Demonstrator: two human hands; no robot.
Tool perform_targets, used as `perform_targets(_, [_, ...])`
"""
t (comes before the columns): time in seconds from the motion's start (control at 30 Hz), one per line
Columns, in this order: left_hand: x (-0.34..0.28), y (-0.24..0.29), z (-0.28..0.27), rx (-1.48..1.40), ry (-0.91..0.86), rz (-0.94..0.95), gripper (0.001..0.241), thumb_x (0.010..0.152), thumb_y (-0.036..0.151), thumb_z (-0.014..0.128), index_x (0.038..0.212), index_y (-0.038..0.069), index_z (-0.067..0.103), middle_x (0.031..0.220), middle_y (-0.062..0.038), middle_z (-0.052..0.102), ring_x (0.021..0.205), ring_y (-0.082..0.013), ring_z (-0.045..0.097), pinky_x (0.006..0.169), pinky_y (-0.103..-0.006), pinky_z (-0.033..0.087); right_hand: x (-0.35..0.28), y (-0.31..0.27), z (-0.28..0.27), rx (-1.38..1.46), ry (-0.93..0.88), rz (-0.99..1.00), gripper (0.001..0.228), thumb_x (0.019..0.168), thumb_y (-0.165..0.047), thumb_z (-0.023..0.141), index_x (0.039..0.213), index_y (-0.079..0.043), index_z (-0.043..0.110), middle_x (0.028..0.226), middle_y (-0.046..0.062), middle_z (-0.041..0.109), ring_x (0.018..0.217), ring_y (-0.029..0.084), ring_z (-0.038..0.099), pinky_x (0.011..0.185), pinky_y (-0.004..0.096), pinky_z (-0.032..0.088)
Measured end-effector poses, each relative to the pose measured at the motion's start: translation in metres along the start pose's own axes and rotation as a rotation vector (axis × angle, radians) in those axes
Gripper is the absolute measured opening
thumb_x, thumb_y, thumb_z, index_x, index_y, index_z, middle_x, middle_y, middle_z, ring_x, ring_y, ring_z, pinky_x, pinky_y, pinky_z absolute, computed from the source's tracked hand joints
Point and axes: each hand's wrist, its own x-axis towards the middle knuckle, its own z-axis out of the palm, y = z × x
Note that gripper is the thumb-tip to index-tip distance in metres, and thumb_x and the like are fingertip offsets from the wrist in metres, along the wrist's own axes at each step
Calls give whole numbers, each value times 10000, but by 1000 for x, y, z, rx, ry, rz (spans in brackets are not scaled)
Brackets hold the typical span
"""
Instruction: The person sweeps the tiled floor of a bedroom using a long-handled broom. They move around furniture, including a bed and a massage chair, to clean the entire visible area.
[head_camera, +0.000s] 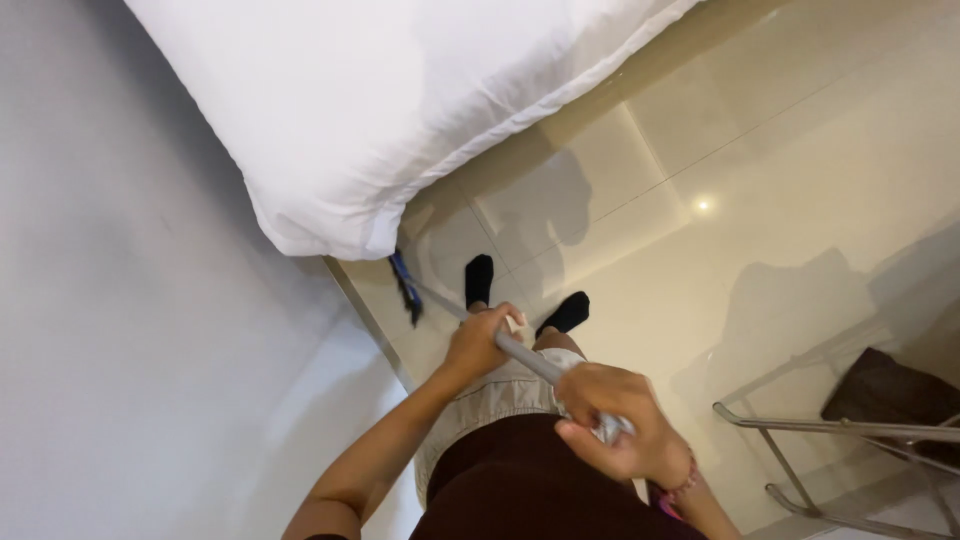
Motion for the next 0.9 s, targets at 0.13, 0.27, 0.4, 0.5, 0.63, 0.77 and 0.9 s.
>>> perform_targets(0.13, [22,-141,18,-46,-31,17,223,716,139,735,912,198,646,635,-4,619,588,-239,613,591,-376,462,16,82,60,91,58,130,326,810,-35,710,561,-123,518,484,-43,432,508,113,443,908,331,579])
perform_targets(0.27, [56,-134,30,-127,-106,261,298,651,60,752,908,139,625,706,-48,692,595,-268,627,609,-375,475,-8,104,61,94,226,210,203,885,-124,703,692,-62,691,547,-5,602,402,67,394,391,199,329])
perform_targets(0.4, [93,-56,68,-256,-269,374,215,719,71,774,875,146,647,667,24,650,567,-163,589,589,-308,481,13,6,33,-137,549,329,299,769,40,669,561,-31,466,506,20,462,493,156,425,730,297,548])
perform_targets(0.5, [120,-5,83,-381,-435,401,297,762,39,753,1009,117,608,661,1,515,559,-151,498,544,-314,384,15,-8,29,-331,653,330,317,767,-38,693,529,-54,483,487,12,405,532,179,477,617,278,443])
perform_targets(0.63, [126,38,50,-328,-439,523,217,818,55,711,989,156,626,588,29,529,590,-154,506,691,-296,449,25,-23,27,-391,593,273,253,687,-43,755,541,-103,557,523,-26,547,516,114,446,481,231,345])
perform_targets(0.77, [85,62,-6,-148,-480,460,216,812,96,664,1023,131,640,750,-14,580,701,-209,580,669,-348,467,25,-43,17,-177,460,-112,279,764,-126,689,560,-136,500,491,-25,518,415,152,425,577,301,533])
perform_targets(0.9, [98,17,-17,-143,-491,292,231,793,122,727,992,188,631,816,26,712,654,-184,622,626,-321,491,24,17,5,-33,359,-27,441,943,-313,721,579,-106,583,505,-5,546,477,143,471,526,293,438])
